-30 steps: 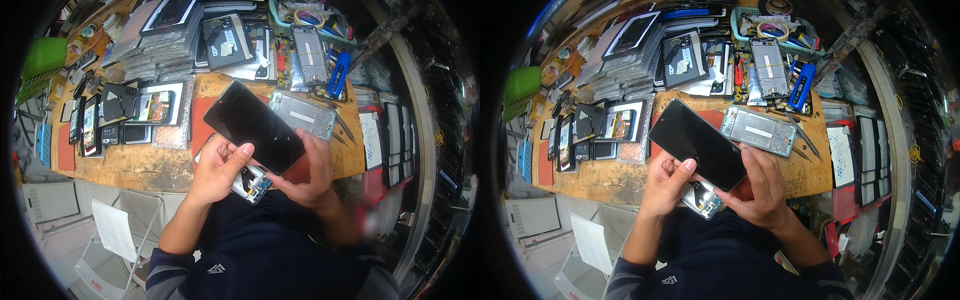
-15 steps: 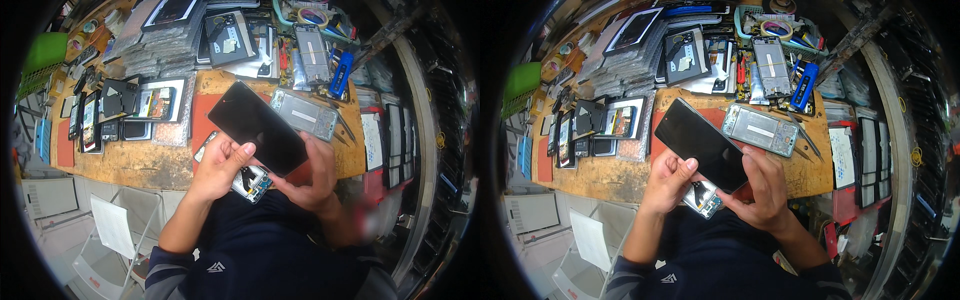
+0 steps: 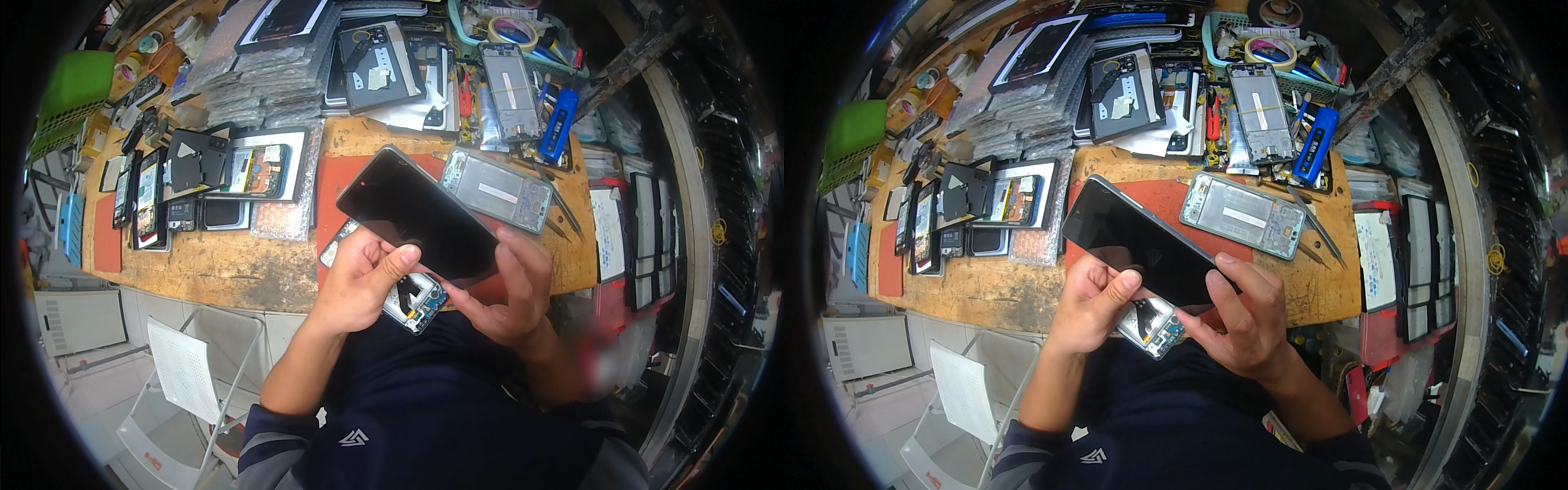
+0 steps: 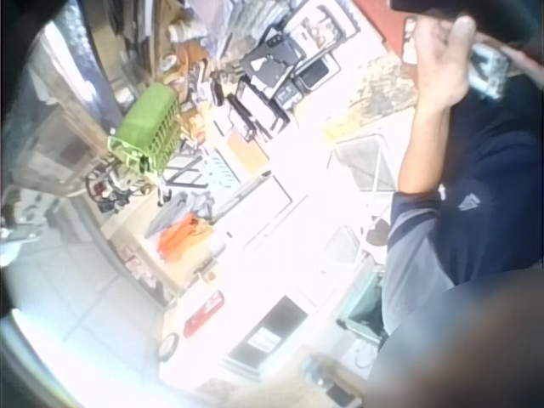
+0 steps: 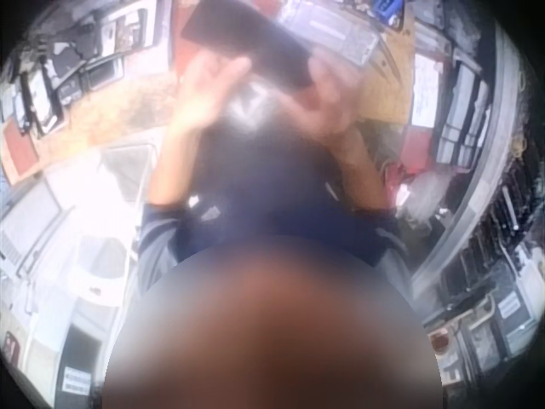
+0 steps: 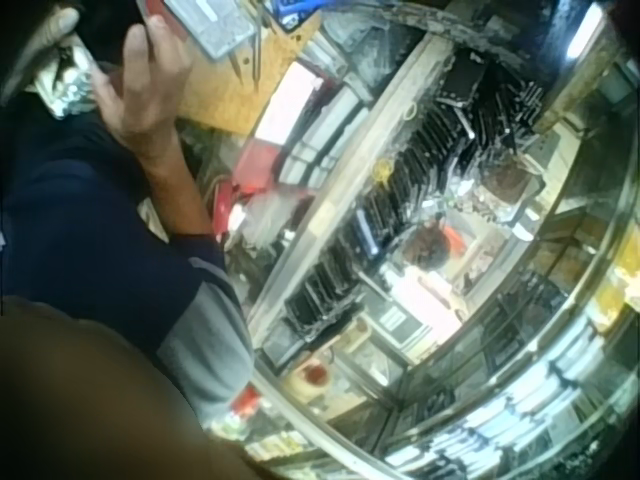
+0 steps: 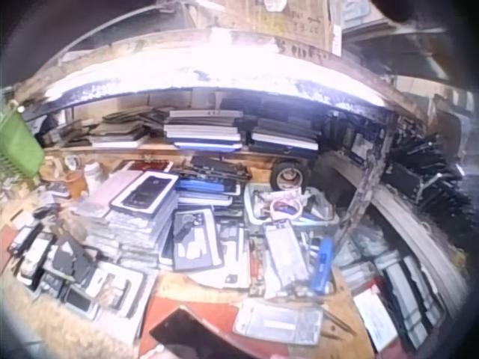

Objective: The person disassembles a smartphone, removes the battery and screen, and replaces them with new components. They use a metal pry tool to open the device and connect ribbon cables to the new screen. The person then reassembles the phone and tests the display.

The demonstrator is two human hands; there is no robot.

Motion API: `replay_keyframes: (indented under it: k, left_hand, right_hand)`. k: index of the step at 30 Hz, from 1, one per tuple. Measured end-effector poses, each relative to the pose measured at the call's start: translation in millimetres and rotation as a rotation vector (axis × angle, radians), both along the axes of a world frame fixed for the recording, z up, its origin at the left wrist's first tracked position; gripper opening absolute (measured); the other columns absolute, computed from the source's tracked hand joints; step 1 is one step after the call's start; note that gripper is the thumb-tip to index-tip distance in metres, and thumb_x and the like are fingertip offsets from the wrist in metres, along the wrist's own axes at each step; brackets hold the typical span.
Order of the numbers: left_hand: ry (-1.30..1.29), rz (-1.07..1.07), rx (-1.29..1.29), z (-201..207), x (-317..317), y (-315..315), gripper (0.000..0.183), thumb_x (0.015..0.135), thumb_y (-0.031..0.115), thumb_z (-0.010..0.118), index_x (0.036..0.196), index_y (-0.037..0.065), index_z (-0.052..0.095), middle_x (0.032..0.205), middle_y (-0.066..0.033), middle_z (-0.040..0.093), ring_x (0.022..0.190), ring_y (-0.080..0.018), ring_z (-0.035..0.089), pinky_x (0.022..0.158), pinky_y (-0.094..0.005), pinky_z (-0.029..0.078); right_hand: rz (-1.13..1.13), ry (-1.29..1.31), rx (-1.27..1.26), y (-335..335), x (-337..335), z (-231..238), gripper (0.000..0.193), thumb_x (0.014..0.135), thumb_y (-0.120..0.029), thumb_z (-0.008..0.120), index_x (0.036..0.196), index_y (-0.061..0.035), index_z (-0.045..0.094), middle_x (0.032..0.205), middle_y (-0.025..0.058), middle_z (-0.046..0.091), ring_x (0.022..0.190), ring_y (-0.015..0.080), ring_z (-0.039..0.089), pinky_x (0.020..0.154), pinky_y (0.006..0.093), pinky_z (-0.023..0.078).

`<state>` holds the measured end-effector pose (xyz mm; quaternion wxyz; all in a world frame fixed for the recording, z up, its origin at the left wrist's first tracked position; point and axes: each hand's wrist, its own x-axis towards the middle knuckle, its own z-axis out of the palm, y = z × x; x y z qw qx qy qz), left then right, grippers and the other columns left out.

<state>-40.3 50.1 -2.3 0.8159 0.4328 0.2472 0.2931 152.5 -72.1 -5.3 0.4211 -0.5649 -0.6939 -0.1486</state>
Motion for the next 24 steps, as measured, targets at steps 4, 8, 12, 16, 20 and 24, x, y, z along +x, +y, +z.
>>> replay_keyframes:
  k: [4, 8, 12, 16, 20, 24]
  left_hand:
    - [0.001, 0.009, 0.003, -1, -1, -2, 0.025, 0.107, 0.019, 0.072, 0.113, -0.001, 0.058, 0.091, -0.0086, 0.074, 0.081, -0.0154, 0.076, 0.070, -0.0295, 0.063]
    - [0.023, -0.048, 0.022, -2, -4, 1, 0.027, 0.107, 0.020, 0.072, 0.116, -0.002, 0.060, 0.096, -0.0082, 0.075, 0.083, -0.0142, 0.076, 0.072, -0.0286, 0.063]
    - [0.018, -0.011, 0.108, 2, -3, -1, 0.037, 0.107, 0.021, 0.071, 0.130, -0.006, 0.060, 0.106, -0.0115, 0.076, 0.096, -0.0168, 0.076, 0.082, -0.0307, 0.064]
    - [-0.087, -0.024, 0.212, 18, -19, 6, 0.035, 0.113, 0.021, 0.062, 0.138, -0.003, 0.063, 0.114, -0.0121, 0.076, 0.108, -0.0169, 0.072, 0.095, -0.0325, 0.058]
    - [0.446, 0.263, 0.686, 32, -53, 39, 0.016, 0.107, 0.013, 0.068, 0.105, 0.000, 0.076, 0.103, -0.0067, 0.076, 0.093, -0.0156, 0.070, 0.084, -0.0318, 0.054]
    - [0.750, 0.004, 1.177, 31, -60, 48, 0.008, 0.094, 0.005, 0.075, 0.102, 0.002, 0.074, 0.093, -0.0096, 0.070, 0.088, -0.0260, 0.067, 0.081, -0.0383, 0.053]
  right_hand:
    - [0.004, -0.002, 0.015, 0, 1, -2, 0.081, 0.072, -0.016, 0.099, 0.141, -0.0042, 0.057, 0.137, 0.0192, 0.060, 0.117, 0.0332, 0.063, 0.096, 0.0411, 0.056]
    - [0.002, -0.027, 0.045, 1, 0, -4, 0.081, 0.072, -0.015, 0.099, 0.140, -0.0044, 0.058, 0.138, 0.0192, 0.059, 0.117, 0.0334, 0.063, 0.095, 0.0413, 0.056]
    - [0.006, 0.056, -0.034, 1, 2, -1, 0.075, 0.078, -0.017, 0.094, 0.143, -0.0022, 0.058, 0.138, 0.0218, 0.061, 0.115, 0.0356, 0.065, 0.095, 0.0417, 0.056]
    - [0.219, 0.432, -0.299, -5, 16, 6, 0.064, 0.093, -0.031, 0.079, 0.144, 0.0034, 0.060, 0.131, 0.0271, 0.066, 0.112, 0.0361, 0.069, 0.091, 0.0418, 0.058]
    - [0.279, 1.345, -0.683, -11, 19, 3, 0.057, 0.116, -0.037, 0.045, 0.143, 0.0104, 0.058, 0.116, 0.0205, 0.073, 0.098, 0.0218, 0.075, 0.083, 0.0320, 0.062]
    - [0.192, 1.448, -0.703, -3, 14, -5, 0.051, 0.118, -0.032, 0.042, 0.145, 0.0094, 0.056, 0.106, 0.0138, 0.074, 0.088, 0.0151, 0.075, 0.068, 0.0245, 0.062]
